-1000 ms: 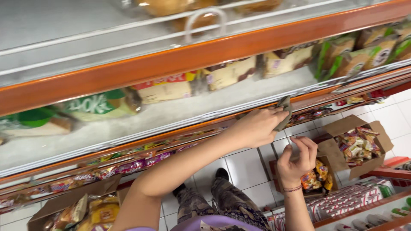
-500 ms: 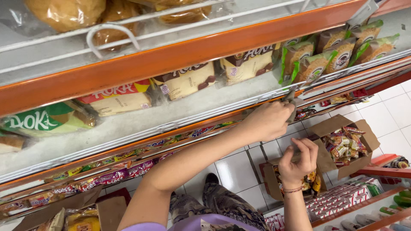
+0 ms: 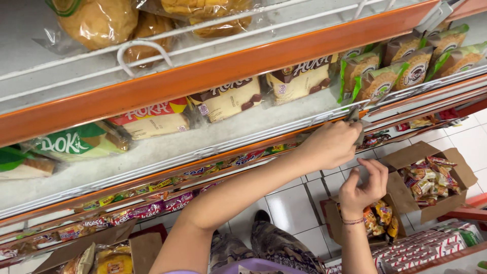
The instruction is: The person wipes the front edge of a refrigerated display shelf with a checkered cloth. They then pick up a green spray bottle and a package of croissants from a cardboard box on the floor, wipe the package, and place it on the shelf.
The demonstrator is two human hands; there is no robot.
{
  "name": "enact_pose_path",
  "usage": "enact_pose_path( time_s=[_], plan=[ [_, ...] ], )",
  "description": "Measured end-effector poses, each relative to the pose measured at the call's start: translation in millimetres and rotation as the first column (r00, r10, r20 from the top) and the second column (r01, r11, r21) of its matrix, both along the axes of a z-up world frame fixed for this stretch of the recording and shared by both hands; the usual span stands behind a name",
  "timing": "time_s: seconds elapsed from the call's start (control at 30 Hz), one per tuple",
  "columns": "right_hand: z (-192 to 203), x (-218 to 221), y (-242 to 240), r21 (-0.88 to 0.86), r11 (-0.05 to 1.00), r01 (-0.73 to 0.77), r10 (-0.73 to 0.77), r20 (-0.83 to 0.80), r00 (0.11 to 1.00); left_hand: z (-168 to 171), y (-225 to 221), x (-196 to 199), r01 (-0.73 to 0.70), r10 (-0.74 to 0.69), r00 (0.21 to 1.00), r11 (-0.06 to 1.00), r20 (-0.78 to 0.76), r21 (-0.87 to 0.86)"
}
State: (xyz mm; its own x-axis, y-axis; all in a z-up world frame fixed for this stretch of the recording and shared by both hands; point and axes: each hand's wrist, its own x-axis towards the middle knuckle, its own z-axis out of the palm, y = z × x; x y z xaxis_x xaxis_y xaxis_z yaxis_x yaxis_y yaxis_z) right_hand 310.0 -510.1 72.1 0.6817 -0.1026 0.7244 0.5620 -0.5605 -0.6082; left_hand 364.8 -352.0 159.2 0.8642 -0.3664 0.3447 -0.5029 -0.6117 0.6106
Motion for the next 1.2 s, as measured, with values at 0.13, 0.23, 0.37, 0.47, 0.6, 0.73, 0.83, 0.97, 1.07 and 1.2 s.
enact_pose_path(
  time_s=[0.13,0.23,0.37,0.47,0.6,0.73,0.83,0.97,1.07,1.2],
  plan=[
    [-3.7,3.7,1.4,0.095,0.995,-0.012,0.014,-0.02,1.0,-6.4,-23.6,18.4,0.006,-0.004,1.0,0.996,0.022,-0.09],
    [-10.3,4.7,-3.7,0.154,0.988,0.032,-0.021,-0.074,0.997,-12.7,-47.3,36.0,0.031,-0.019,0.996,0.988,0.082,-0.153],
    [-12.8,14.9,-13.9,0.298,0.952,-0.064,0.111,-0.144,0.983,-15.3,-55.9,46.4,-0.005,0.04,0.988,0.974,0.147,-0.225],
    [-6.4,26.1,-20.1,0.629,0.749,-0.209,0.459,-0.265,0.848,-10.5,-55.7,30.9,-0.008,0.066,0.932,0.987,0.356,-0.162],
    [6.0,15.9,-9.3,0.844,0.361,-0.397,0.796,-0.057,0.603,7.7,-47.5,-15.1,0.12,-0.061,0.988,0.886,0.143,-0.448],
    [16.5,8.7,-1.4,0.902,0.118,-0.416,0.929,0.048,0.368,24.3,-20.3,-77.6,0.035,0.018,0.996,0.805,0.084,-0.592],
    [2.8,11.4,7.1,0.834,-0.043,-0.55,0.989,0.115,0.096,28.1,15.5,-125.5,-0.107,0.124,0.992,0.804,-0.011,-0.585],
    [-53.4,5.6,39.5,0.829,-0.171,-0.532,0.967,0.038,-0.252,18.1,58.1,-194.4,-0.303,0.248,0.953,0.73,-0.176,-0.613],
    [-90.3,-16.3,83.3,0.853,0.001,-0.522,0.945,-0.172,-0.278,0.7,87.9,-239.3,-0.487,0.397,0.87,0.598,-0.292,-0.637],
    [-90.9,-55.8,171.3,0.57,0.145,-0.809,0.829,-0.517,-0.215,-32.9,130.5,-309.9,-0.674,0.605,0.672,0.262,-0.427,-0.69]
  ],
)
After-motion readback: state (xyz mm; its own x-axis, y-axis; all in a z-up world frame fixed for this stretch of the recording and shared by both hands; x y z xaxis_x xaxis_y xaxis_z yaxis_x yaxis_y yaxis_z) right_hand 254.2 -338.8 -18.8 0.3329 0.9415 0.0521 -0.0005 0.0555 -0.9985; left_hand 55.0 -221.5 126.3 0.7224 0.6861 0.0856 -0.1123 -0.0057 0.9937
